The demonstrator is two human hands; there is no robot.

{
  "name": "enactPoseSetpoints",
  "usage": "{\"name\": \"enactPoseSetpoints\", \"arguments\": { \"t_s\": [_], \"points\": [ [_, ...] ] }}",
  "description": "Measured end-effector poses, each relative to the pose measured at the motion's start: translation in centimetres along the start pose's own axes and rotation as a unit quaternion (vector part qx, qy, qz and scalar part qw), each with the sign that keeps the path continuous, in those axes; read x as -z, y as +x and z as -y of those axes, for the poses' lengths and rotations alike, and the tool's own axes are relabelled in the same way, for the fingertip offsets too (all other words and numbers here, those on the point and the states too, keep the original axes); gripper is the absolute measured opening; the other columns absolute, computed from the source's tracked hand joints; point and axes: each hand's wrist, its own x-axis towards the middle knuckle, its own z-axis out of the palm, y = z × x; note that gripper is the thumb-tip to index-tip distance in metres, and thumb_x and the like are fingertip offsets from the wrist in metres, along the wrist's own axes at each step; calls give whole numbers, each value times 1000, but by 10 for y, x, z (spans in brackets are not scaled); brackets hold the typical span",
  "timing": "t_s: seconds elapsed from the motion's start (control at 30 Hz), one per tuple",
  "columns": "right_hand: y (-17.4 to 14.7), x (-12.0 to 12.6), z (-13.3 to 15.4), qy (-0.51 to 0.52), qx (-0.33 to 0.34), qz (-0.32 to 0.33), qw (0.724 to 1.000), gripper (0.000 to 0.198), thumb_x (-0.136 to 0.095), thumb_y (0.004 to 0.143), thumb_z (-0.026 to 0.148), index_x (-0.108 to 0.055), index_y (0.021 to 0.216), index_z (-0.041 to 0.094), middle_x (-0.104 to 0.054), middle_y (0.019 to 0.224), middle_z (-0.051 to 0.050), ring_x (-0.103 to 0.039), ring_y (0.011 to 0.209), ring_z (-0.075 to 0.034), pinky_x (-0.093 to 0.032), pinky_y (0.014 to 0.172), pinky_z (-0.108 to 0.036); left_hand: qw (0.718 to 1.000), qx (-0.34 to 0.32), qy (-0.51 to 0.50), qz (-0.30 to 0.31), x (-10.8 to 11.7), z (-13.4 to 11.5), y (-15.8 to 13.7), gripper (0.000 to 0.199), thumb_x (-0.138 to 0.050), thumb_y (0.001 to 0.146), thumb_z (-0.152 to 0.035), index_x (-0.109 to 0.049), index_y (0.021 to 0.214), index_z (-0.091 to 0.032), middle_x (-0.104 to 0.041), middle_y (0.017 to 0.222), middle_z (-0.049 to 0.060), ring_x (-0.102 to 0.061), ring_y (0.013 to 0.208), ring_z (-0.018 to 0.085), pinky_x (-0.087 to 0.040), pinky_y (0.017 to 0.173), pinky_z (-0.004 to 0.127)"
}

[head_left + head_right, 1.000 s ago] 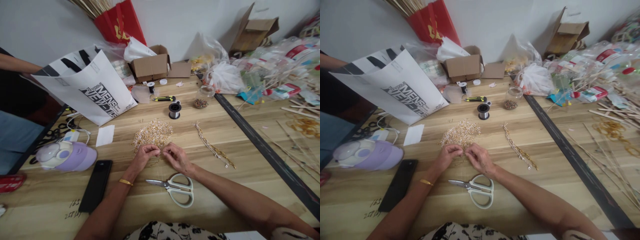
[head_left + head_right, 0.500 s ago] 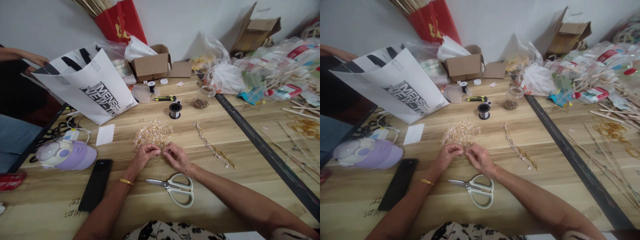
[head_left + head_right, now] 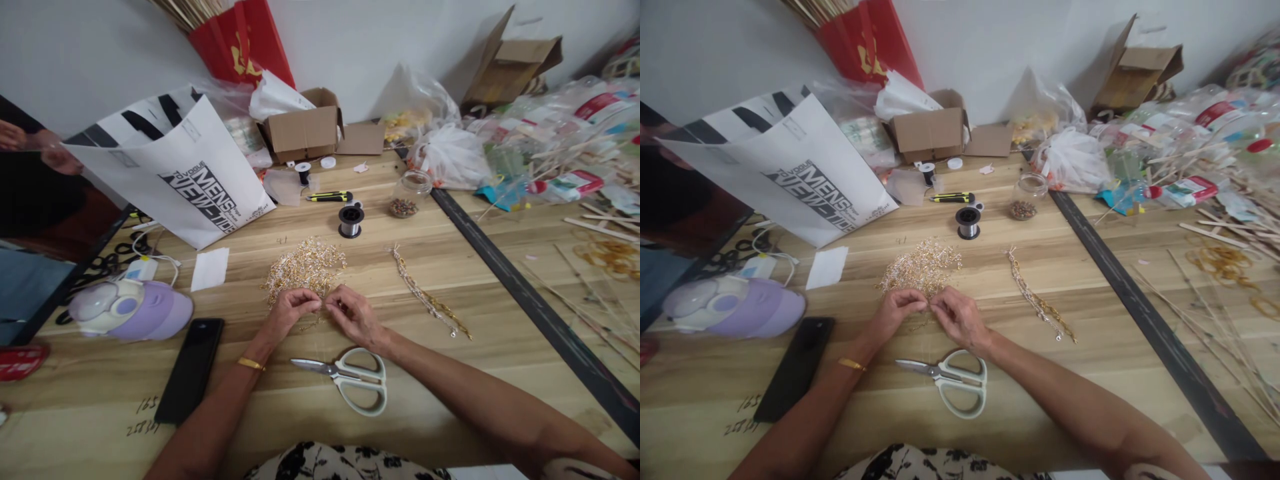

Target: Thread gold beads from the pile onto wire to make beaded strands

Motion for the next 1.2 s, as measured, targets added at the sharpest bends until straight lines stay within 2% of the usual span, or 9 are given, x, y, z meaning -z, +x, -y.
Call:
{"name": "enactPoseSetpoints", "arguments": {
  "t_s": [0.3,0.7,1.2],
  "points": [
    [-1,0,0,10,2,-8,1000,11,-48,91,22,-56,83,19,-56,74,-3,-50,64,-14,-39,55,-25,1000,-2,-25,17,3,7,1,14,-67,73,-25,-66,69,-12,-63,62,0,-56,61,11,-44,65,22],
    [-1,0,1,-1,23,-7,1000,8,-49,89,21,-55,84,18,-55,74,-3,-50,63,-13,-39,55,-25,999,10,-32,33,4,11,2,16,-65,75,-27,-65,70,-12,-62,64,0,-55,63,11,-43,66,22],
    [-2,0,2,-5,13,0,1000,6,-50,89,19,-54,84,19,-55,74,-3,-50,64,-13,-39,56,-25,999,7,-20,35,3,12,1,16,-66,75,-28,-65,71,-12,-62,64,0,-55,64,11,-43,67,22]
  ]
}}
